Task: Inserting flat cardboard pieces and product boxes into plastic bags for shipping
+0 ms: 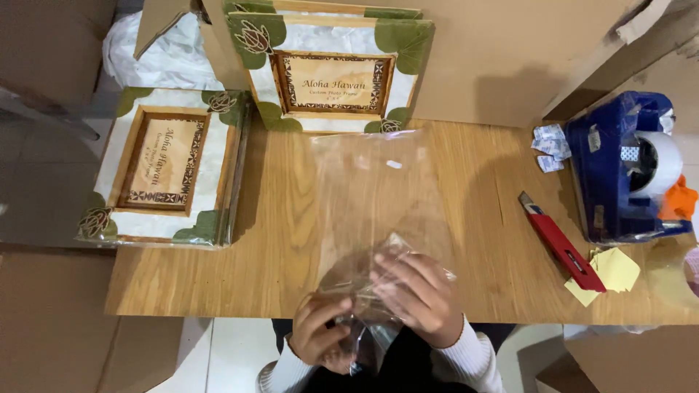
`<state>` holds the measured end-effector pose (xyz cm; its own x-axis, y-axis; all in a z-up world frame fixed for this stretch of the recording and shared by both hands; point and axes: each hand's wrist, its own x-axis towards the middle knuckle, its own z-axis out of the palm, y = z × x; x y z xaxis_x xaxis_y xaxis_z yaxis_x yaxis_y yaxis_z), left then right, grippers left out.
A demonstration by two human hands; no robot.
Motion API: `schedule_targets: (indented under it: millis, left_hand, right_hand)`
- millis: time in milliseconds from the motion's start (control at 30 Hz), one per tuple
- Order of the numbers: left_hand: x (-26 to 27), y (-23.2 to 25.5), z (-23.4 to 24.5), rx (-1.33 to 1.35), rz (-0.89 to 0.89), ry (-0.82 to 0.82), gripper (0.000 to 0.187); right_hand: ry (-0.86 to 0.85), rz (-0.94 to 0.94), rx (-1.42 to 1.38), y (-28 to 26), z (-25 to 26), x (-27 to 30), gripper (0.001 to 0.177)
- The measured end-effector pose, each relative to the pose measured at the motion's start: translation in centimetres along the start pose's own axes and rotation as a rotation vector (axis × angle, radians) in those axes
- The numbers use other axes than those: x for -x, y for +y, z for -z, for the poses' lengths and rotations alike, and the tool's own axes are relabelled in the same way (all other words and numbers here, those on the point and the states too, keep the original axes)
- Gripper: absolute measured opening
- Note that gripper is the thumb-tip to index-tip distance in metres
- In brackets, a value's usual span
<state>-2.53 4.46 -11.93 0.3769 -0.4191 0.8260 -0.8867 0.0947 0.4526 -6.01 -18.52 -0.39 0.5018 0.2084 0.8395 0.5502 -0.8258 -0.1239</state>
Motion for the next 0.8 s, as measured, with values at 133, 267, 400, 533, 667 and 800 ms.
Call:
schedule_targets:
  millis: [133,267,400,533,667,800]
  left_hand:
    - [-5.1,2.3,-0.2,-0.329,-0.339,0.247,0.051]
    - [-9.7,5.8,1.3,-0.163,-0.180,-0.007,0.012]
    - [-9.9,5.3,0.6,-0.202,-0.023,-0.230,0.085]
    - [-9.5,4.2,-0.3,-0.261,0.052,-0.345,0.065]
    - [-10.0,3.4,-0.8,-0.316,0.130,-0.415,0.043]
    - [-10.6,3.7,-1.0,-0.266,0.191,-0.337,0.040]
  right_hand:
    - [-0.083,0.025,-0.123,-0.5,1.5,-0.1,0.020]
    - [-0.187,-0.101,-0.438,0.5,2.4,1.6,0.029]
    - [-0.414,-0.115,-0.527,2.5,4.2,-1.1,0.047]
    - [-0.632,-0.044,-0.309,4.1,8.3,-2.3,0.045]
    - [-0.659,-0.008,-0.304,5.7,15.3,-5.9,0.031]
    - [-0.692,-0.006,-0.281,5.7,21.1,-8.9,0.031]
